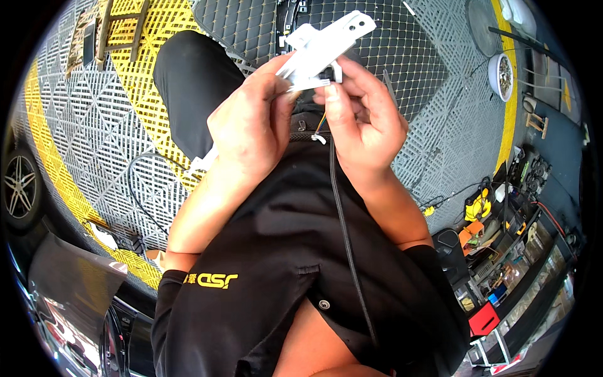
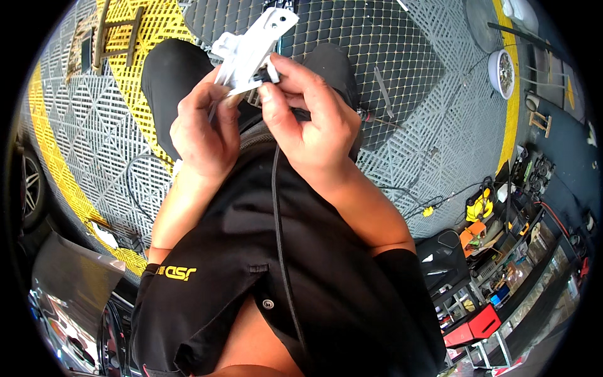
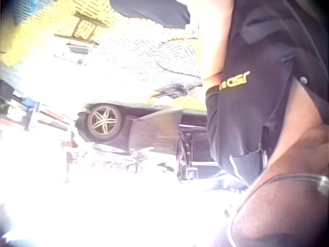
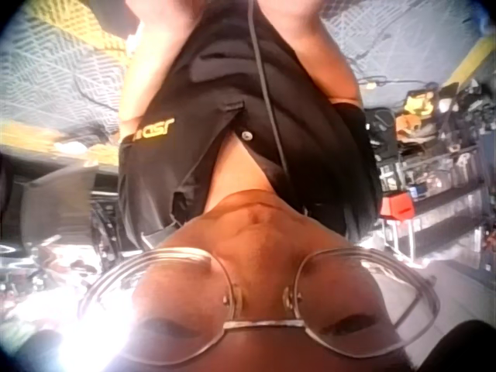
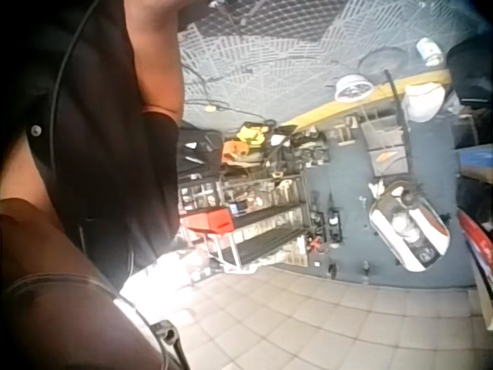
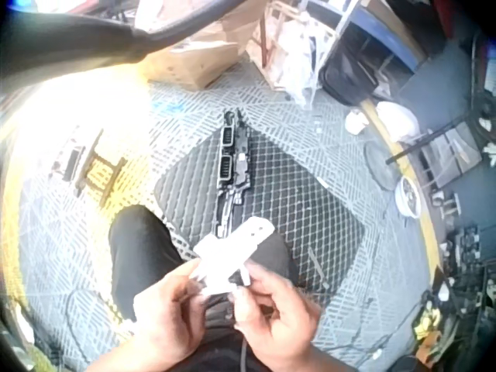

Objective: The person assembles internal car components by cutting plastic parts with a blade, stripping wires using a tool, and then fitting the white plastic assembly back into a black electronic housing.

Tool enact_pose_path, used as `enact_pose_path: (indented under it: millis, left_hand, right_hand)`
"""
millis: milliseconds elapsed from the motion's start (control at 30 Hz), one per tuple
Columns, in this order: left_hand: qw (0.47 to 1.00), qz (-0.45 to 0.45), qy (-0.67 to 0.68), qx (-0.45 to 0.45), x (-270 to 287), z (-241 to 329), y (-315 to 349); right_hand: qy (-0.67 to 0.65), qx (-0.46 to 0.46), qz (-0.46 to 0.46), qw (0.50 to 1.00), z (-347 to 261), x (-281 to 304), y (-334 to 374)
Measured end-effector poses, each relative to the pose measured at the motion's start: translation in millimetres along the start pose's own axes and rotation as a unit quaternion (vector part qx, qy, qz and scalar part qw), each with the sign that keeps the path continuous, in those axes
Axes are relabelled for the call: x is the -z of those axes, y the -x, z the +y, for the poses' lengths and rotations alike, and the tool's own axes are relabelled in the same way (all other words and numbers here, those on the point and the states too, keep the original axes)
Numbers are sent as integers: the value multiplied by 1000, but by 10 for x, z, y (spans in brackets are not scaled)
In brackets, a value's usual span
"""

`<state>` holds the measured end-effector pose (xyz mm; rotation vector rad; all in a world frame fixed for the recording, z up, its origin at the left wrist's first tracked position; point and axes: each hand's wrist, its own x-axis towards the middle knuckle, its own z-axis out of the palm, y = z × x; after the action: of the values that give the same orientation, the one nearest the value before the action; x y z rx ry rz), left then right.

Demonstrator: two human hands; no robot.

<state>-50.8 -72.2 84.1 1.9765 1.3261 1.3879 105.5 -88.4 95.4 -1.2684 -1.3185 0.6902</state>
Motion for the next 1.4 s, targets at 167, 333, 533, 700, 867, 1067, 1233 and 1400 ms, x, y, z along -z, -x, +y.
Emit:
enact_pose_path:
  millis: [167,333,533,700,867,1067,1233,1400]
  left_hand:
    - [998,-51,9,22,153,-37,73]
    - [998,-37,16,41,168,-63,108]
    - [970,-59,101,215,257,-45,41]
    - [908,-135,213,334,279,100,-123]
    - [890,-163,228,360,249,96,-126]
    - [896,-157,213,358,244,71,-109]
    - [892,-166,210,365,234,67,-121]
    - [893,-194,187,361,257,54,-148]
  right_hand:
    - [-94,-75,-33,992,-255,-26,-26]
    - [-71,-89,-51,992,-317,15,-20]
    - [-88,-81,-85,989,-256,143,-24]
    - [-96,-63,-101,988,2,224,-154]
    - [-61,-56,-118,990,21,228,-168]
    - [-30,-45,-144,988,58,284,-183]
    - [57,4,-152,987,4,301,-231]
    - [120,23,-181,976,9,335,-256]
